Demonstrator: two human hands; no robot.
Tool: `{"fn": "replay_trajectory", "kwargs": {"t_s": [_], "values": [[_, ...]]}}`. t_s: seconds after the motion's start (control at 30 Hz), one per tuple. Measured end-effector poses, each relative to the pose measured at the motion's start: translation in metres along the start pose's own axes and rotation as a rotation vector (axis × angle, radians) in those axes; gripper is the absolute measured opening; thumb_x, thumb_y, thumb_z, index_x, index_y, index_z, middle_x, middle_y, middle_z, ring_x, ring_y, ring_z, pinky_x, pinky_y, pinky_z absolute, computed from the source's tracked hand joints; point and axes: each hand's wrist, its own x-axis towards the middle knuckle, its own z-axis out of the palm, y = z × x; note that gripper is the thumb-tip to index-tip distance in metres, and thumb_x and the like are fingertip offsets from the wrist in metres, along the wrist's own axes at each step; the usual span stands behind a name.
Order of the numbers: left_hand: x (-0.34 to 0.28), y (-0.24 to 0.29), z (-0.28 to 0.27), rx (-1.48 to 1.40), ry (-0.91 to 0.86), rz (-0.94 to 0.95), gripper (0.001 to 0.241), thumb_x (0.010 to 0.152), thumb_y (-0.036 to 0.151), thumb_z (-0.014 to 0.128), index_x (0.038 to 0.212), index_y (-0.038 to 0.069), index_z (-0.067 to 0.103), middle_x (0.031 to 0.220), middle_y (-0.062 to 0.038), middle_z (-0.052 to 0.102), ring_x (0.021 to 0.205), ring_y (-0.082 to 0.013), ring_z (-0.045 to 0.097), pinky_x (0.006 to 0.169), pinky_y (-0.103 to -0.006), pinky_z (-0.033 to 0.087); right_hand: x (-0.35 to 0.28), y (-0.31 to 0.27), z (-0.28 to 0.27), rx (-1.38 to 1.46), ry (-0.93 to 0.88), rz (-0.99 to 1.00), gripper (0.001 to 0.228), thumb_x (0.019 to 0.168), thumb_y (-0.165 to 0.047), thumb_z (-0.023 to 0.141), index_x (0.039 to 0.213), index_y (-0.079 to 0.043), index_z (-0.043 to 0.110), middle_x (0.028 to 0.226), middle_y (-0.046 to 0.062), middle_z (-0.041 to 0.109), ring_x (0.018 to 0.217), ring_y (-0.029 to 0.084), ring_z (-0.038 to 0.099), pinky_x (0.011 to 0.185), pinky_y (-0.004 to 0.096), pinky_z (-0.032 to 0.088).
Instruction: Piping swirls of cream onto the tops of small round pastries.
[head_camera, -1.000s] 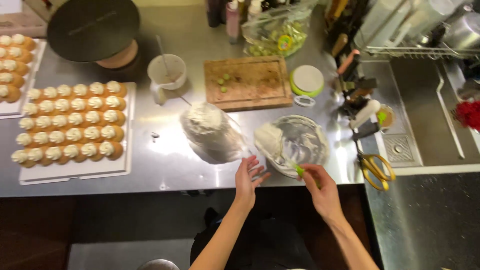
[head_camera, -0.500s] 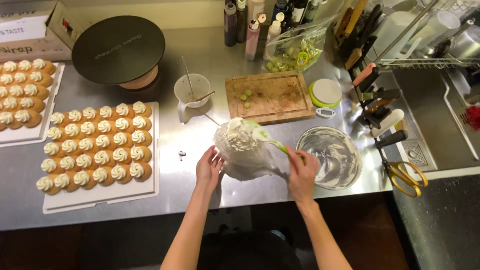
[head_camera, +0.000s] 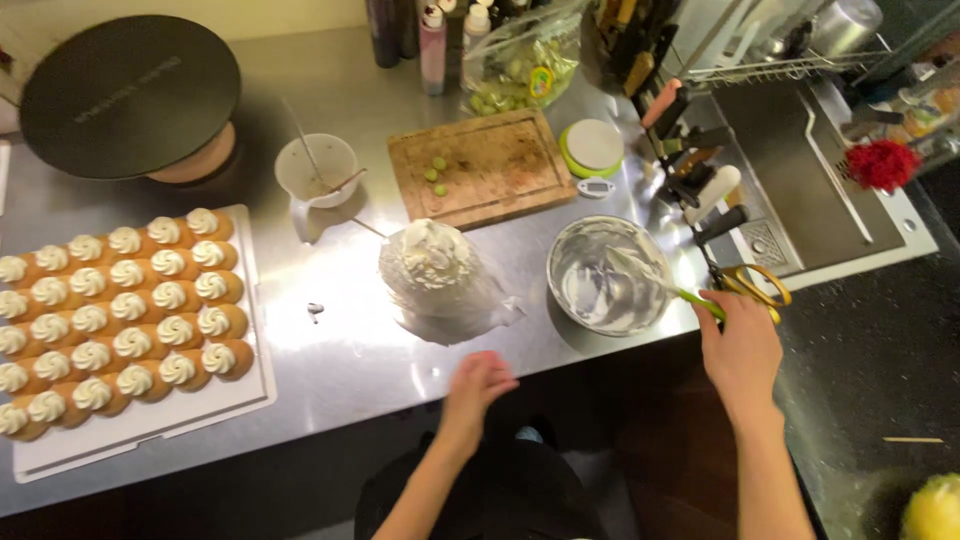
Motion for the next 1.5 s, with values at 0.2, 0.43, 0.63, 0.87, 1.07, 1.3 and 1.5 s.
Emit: {"fn": "replay_trajectory", "kwargs": {"t_s": [0.2,0.43,0.63,0.87,1.07,1.3,1.5], "values": [[0.052,-0.06,0.114,0.163,-0.036,0.103,0.042,0.102,0.02,0.059,0.14,0.005,0.049,0.12,-0.005,0.063,0.103,-0.0146,0.066,0.088,-0.0326,0.06,0.058,0.023,-0.001,-0.184,-0.025,-0.543,0.016,0.091,-0.013,0.069,0.106,-0.01,0.071,0.093,0.008,0.062,0.094,0.03,0.063,0.08,0.042,0.054],[0.095,-0.067,0.16,0.075,0.195,0.214,0.054,0.1,0.008,0.058,0.149,0.017,0.036,0.106,-0.008,0.055,0.089,-0.0167,0.063,0.073,-0.0381,0.066,0.142,0.021,-0.004,-0.423,-0.147,-1.009,0.032,0.083,-0.007,0.068,0.114,-0.014,0.066,0.093,0.005,0.06,0.09,0.022,0.064,0.069,0.036,0.054],[0.06,-0.021,0.179,0.249,0.117,0.3,0.048,0.102,0.003,0.049,0.146,0.019,0.042,0.105,-0.004,0.049,0.083,-0.014,0.064,0.067,-0.0346,0.067,0.145,0.075,0.024,-0.584,-0.272,-0.94,0.031,0.081,-0.013,0.068,0.112,-0.009,0.065,0.098,0.007,0.062,0.083,0.027,0.069,0.062,0.04,0.056],[0.055,-0.03,0.183,0.295,0.152,0.413,0.049,0.101,0.002,0.051,0.147,0.019,0.044,0.107,-0.005,0.048,0.089,-0.0132,0.063,0.068,-0.0325,0.067,0.116,0.069,0.012,-0.084,-0.519,-0.943,0.035,0.084,-0.013,0.063,0.119,-0.02,0.067,0.091,0.006,0.064,0.086,0.031,0.07,0.071,0.045,0.057],[0.053,-0.012,0.169,0.702,0.051,0.637,0.044,0.102,0.004,0.054,0.145,0.014,0.053,0.11,-0.007,0.049,0.095,-0.0159,0.059,0.07,-0.0293,0.065,0.148,0.077,0.022,-0.412,-0.074,-1.133,0.049,0.09,-0.009,0.066,0.138,-0.011,0.057,0.102,0.007,0.06,0.082,0.021,0.064,0.064,0.035,0.053],[0.035,-0.019,0.175,0.647,0.163,0.553,0.039,0.103,0.005,0.054,0.142,0.013,0.055,0.112,-0.007,0.05,0.099,-0.0179,0.058,0.066,-0.0284,0.063,0.023,0.1,0.075,-0.004,-0.49,-0.441,0.023,0.099,-0.023,0.063,0.12,-0.019,0.07,0.085,0.008,0.07,0.071,0.033,0.07,0.059,0.044,0.054],[0.03,-0.022,0.185,0.455,0.187,0.429,0.043,0.1,0.004,0.054,0.143,0.014,0.052,0.111,-0.005,0.047,0.104,-0.0157,0.056,0.08,-0.0338,0.064,-0.02,0.094,0.081,0.628,-0.806,0.04,0.029,0.101,-0.026,0.065,0.122,-0.008,0.076,0.067,0.005,0.068,0.058,0.012,0.06,0.054,0.029,0.05]]}}
